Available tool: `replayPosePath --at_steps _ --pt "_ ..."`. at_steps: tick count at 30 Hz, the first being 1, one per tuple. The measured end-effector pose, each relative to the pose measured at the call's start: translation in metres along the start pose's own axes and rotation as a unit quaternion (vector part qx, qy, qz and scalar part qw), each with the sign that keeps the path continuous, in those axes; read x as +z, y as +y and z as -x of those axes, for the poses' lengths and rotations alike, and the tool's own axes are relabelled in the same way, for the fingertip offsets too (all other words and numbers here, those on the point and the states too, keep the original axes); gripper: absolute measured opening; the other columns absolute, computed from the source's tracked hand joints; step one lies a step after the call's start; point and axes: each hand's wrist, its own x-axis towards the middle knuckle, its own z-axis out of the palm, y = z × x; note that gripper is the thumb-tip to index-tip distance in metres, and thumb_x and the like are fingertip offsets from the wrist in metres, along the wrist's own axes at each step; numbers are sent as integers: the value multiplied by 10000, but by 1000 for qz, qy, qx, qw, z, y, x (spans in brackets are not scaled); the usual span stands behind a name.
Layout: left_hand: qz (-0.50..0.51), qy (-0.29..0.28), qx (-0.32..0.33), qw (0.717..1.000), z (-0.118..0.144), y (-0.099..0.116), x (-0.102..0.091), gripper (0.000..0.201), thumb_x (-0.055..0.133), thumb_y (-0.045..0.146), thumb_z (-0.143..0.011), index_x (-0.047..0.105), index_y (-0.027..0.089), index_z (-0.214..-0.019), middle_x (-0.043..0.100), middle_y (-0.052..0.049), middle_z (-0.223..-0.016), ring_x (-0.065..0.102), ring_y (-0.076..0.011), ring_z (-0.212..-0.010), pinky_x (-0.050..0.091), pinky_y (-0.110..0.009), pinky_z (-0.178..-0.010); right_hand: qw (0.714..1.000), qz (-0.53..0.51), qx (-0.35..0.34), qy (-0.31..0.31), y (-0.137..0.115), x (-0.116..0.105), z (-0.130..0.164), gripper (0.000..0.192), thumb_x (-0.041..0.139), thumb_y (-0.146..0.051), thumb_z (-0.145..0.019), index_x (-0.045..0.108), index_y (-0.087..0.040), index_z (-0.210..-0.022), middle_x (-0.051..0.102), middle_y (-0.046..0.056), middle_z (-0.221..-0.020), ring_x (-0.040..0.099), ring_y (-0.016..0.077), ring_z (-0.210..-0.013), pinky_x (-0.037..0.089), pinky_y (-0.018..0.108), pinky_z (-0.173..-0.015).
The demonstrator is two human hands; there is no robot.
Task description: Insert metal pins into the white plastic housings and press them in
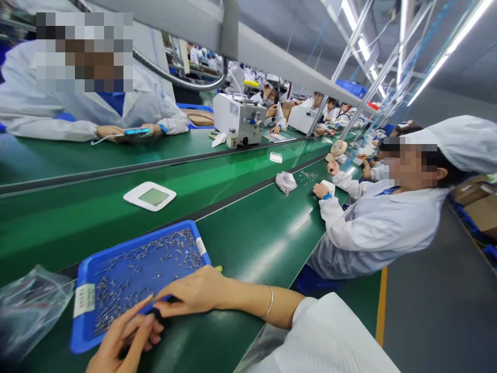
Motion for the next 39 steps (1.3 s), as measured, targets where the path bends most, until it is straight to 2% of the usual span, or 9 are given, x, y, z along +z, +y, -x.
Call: replayPosePath --at_steps 5,11,15,19,24,27,30,36,39 --pt "-29 -58 53 996 9 16 5 648 488 530 -963 379 140 -1468 671 14 -735 650 -147 -636 555 -253 -665 998 -14 -35 57 -1 -8 7 328 473 -398 -989 732 -205 -933 720 -58 -649 647 47 -568 426 166 -532" --pt "-60 -100 101 988 10 25 9 612 435 376 -1008 253 120 -1533 666 34 -716 617 -115 -604 494 -218 -621 995 -5 -34 94 0 -15 9 322 478 -356 -1008 737 -187 -917 682 -42 -580 600 52 -500 463 158 -584" --pt "-45 -94 147 984 10 28 9 589 454 305 -1007 258 120 -1531 649 45 -713 593 -90 -579 482 -187 -601 997 -39 -18 57 2 -21 11 328 463 -341 -1022 738 -170 -974 697 -16 -618 618 66 -547 474 168 -617" --pt "84 -63 136 985 6 33 11 506 502 312 -1002 371 142 -1460 647 38 -734 593 -68 -538 497 -163 -563 998 -58 -29 -3 8 -39 11 333 432 -335 -1037 722 -173 -1060 744 25 -773 657 81 -664 476 184 -668" --pt "230 6 70 971 -6 37 11 351 599 401 -949 518 150 -1181 604 67 -665 562 -64 -429 446 -151 -420 985 -66 -86 -131 11 -61 9 292 426 -322 -1045 687 -218 -1126 751 6 -880 656 91 -736 425 215 -652" --pt "232 10 57 971 -9 39 9 256 615 388 -926 563 146 -988 600 58 -641 558 -61 -422 446 -156 -413 964 -22 -106 -241 4 -62 7 315 397 -290 -1047 700 -221 -1090 731 -1 -844 620 108 -692 354 251 -597" --pt "225 11 52 973 -9 40 9 175 598 315 -920 578 143 -943 601 53 -629 560 -58 -425 454 -157 -424 937 23 -111 -329 -4 -56 5 330 382 -243 -1037 707 -189 -1052 711 18 -801 571 122 -629 285 281 -562" --pt "222 12 42 974 -11 41 9 95 523 147 -883 598 136 -941 607 52 -628 560 -57 -425 445 -151 -416 959 24 -99 -265 -7 -52 5 384 326 -313 -1068 686 -179 -1051 715 18 -834 596 137 -700 286 291 -589" --pt "218 12 40 975 -11 42 8 110 504 126 -876 597 135 -933 605 50 -621 559 -61 -424 446 -156 -413 955 29 -79 -284 -4 -51 5 369 346 -305 -1061 683 -162 -1015 717 38 -852 592 145 -707 311 286 -610"
